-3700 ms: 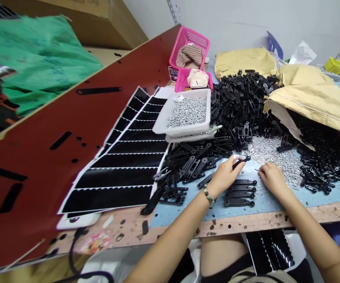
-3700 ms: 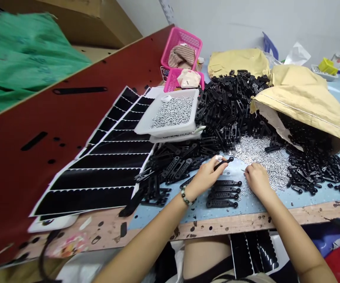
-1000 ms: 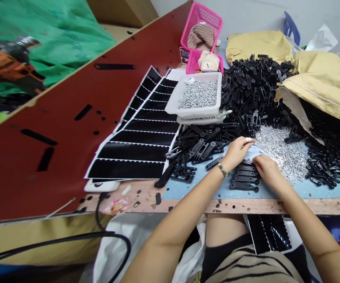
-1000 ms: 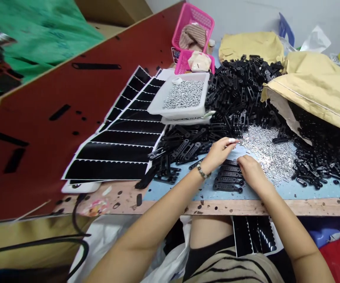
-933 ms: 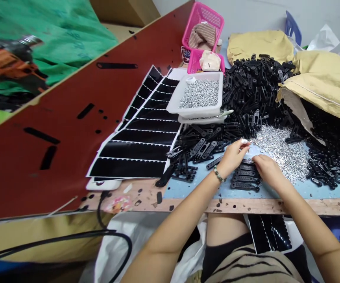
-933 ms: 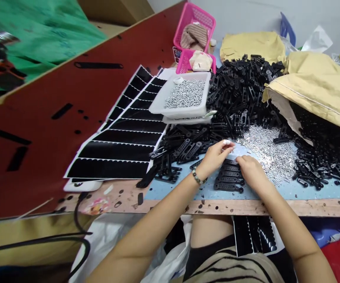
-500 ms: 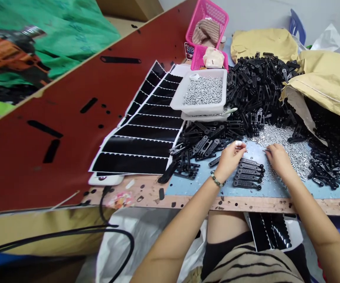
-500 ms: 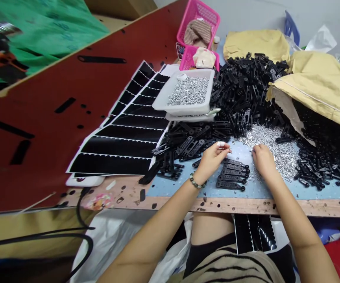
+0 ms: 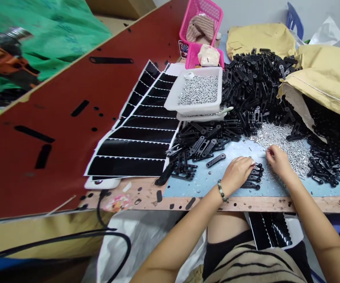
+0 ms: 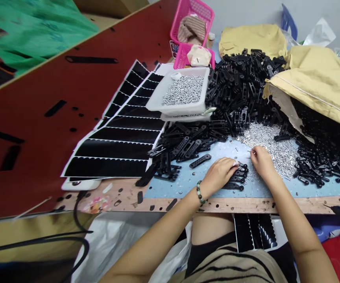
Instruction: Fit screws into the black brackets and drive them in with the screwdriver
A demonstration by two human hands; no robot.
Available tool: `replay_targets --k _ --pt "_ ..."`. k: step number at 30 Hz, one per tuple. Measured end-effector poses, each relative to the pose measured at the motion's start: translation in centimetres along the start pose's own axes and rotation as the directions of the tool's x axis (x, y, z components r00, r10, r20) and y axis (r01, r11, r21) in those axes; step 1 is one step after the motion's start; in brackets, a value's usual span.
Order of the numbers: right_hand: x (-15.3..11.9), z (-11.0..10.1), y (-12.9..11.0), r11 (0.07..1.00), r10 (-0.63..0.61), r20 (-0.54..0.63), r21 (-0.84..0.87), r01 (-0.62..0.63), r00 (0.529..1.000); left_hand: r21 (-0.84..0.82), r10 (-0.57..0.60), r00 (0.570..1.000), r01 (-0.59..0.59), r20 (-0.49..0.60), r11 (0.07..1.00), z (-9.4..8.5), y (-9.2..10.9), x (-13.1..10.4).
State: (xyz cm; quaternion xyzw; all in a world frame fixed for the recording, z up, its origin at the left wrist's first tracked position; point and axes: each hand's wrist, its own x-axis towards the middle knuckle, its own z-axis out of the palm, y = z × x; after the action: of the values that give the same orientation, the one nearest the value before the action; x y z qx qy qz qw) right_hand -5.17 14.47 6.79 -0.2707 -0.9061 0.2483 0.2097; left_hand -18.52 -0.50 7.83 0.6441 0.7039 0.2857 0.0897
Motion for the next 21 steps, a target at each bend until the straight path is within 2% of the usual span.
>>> replay_targets --k 3,6,8,10,12,14,17,21 --pt "-1.6 -1.0 0.5 0.977 0.108 -0.103 0.195 -0.087 0.989 0.055 0.055 0.998 -0.056 0.027 0.997 0.3 0.3 0.1" --pt "-2.8 -2.8 1.9 0.957 0.2 -0.212 0.252 -0.144 0.957 0.092 0.083 0.996 -0.086 0.032 0.992 0.4 0.6 -0.1" --pt "-3.4 -4.0 3.2 0.939 0.273 -0.259 0.279 -0.199 0.926 0.062 0.081 0.997 -0.081 0.008 0.995 0.1 0.7 0.0" --pt "-3.8 -4.9 4.2 0.895 0.369 -0.265 0.36 -0.264 0.891 0.002 0.024 0.999 -0.024 -0.024 1.0 -0.3 0.4 0.7" --pt "-4.1 -5.1 4.3 0.843 0.433 -0.246 0.45 -0.294 0.867 -0.018 -0.089 0.996 0.089 -0.017 0.996 -0.6 0.0 2.2" --pt "-4.3 -4.7 3.6 0.817 0.424 -0.205 0.508 -0.274 0.882 0.029 -0.185 0.983 0.184 0.023 0.982 -0.4 -0.6 4.3" --pt "-4.5 -3.6 1.4 0.744 0.367 -0.058 0.617 -0.256 0.928 0.066 -0.21 0.976 0.206 0.064 0.976 0.7 -1.2 7.1" --pt "-4.7 -2.1 -0.7 0.51 0.401 0.129 0.791 -0.338 0.907 0.056 -0.213 0.973 0.209 0.084 0.976 2.0 -1.2 8.8"
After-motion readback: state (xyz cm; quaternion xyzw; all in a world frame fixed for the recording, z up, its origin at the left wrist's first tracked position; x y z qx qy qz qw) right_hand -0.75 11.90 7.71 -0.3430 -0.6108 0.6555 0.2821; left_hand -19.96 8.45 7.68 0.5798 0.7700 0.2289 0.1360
